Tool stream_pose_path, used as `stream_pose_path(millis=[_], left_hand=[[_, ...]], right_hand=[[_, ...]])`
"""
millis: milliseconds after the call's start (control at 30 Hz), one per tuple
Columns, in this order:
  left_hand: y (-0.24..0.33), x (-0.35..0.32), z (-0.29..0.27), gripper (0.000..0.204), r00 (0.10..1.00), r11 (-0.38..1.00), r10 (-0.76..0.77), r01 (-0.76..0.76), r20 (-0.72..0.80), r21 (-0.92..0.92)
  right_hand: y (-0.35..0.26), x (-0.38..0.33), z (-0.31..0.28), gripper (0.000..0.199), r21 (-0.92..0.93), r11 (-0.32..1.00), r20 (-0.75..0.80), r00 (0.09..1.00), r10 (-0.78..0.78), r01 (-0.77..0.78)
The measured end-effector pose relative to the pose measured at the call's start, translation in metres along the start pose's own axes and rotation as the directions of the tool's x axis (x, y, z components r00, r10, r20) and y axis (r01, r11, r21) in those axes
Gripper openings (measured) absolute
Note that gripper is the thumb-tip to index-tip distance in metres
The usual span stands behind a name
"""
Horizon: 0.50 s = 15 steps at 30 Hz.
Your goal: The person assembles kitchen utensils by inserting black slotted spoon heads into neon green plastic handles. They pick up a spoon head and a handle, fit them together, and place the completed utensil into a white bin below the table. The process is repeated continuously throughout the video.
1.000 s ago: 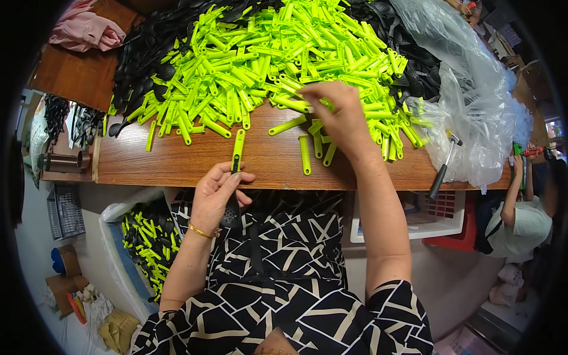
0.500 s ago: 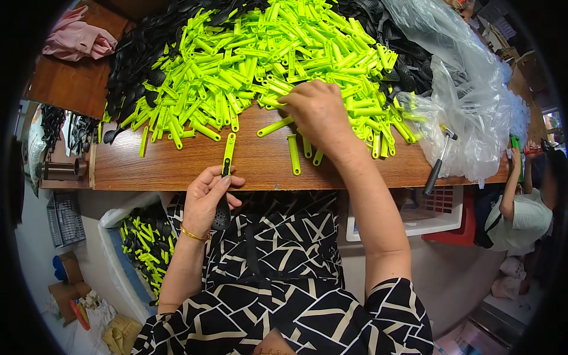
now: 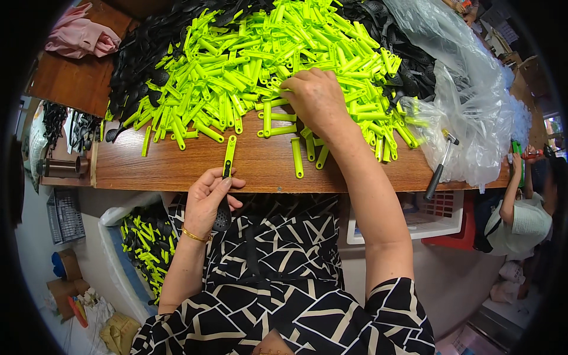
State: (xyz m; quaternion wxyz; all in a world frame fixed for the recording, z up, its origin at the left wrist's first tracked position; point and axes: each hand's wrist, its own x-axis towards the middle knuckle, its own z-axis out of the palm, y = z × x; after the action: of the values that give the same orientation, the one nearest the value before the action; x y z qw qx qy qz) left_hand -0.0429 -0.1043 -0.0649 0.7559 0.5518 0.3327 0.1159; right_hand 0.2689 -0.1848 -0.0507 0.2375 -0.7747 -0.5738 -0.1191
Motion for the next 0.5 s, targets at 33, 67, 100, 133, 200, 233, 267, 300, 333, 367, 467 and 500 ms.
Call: stream_pose_path(millis=[33,67,100,133,200,233,267,300,333,367,467,500], left_hand=[[0.000,0.000,0.000,0.030,1.000,1.000,0.006,-0.006,0.001,0.001],[-0.001,0.001,0.001,0.030,1.000,1.000,0.012,-0.012,0.003,0.003],[-0.002,0.000,0.000,0.030,1.000,1.000,0.014,-0.014,0.005,-0.003],[-0.003,0.000,0.000,0.030,1.000,1.000,0.016,-0.016,0.009,-0.009],[-0.003,-0.001,0.000,0.030,1.000,1.000,0.014,-0.014,0.017,-0.014],[-0.002,-0.002,0.001,0.030,1.000,1.000,0.011,-0.011,0.020,-0.013],[0.000,-0.003,0.002,0.030,1.000,1.000,0.008,-0.007,0.024,-0.012],[0.000,-0.004,0.005,0.031,0.999,1.000,0.009,-0.008,0.031,-0.012],[0.002,-0.003,0.008,0.031,0.999,1.000,0.010,-0.009,0.038,-0.013],[0.004,-0.001,0.012,0.031,0.999,1.000,0.010,-0.010,0.045,-0.013],[0.013,0.002,0.026,0.031,0.997,1.000,0.013,-0.012,0.070,-0.011],[0.014,0.003,0.030,0.032,0.996,1.000,0.019,-0.017,0.083,-0.018]], right_hand=[[-0.004,0.005,0.004,0.015,-0.026,0.999,0.047,0.999,0.021,-0.020],[-0.005,0.009,0.006,0.014,-0.053,0.998,0.093,0.995,0.044,-0.040],[-0.005,0.012,0.006,0.015,-0.089,0.995,0.115,0.992,0.048,-0.038],[-0.006,0.013,0.005,0.016,-0.047,0.995,0.144,0.985,0.096,-0.090],[-0.007,0.010,-0.002,0.017,0.030,0.980,0.208,0.961,0.184,-0.194],[-0.007,0.007,-0.008,0.019,0.201,0.938,0.214,0.947,0.239,-0.282],[-0.007,0.003,-0.015,0.022,0.363,0.860,0.230,0.929,0.291,-0.359],[-0.010,-0.004,-0.021,0.025,0.509,0.745,0.262,0.902,0.343,-0.431],[-0.015,-0.008,-0.023,0.030,0.676,0.589,0.295,0.895,0.334,-0.443],[-0.020,-0.012,-0.025,0.036,0.805,0.400,0.325,0.890,0.320,-0.438],[-0.056,-0.024,-0.038,0.054,0.901,0.147,0.367,0.896,0.249,-0.409],[-0.066,-0.030,-0.040,0.052,0.899,0.131,0.387,0.898,0.209,-0.418]])
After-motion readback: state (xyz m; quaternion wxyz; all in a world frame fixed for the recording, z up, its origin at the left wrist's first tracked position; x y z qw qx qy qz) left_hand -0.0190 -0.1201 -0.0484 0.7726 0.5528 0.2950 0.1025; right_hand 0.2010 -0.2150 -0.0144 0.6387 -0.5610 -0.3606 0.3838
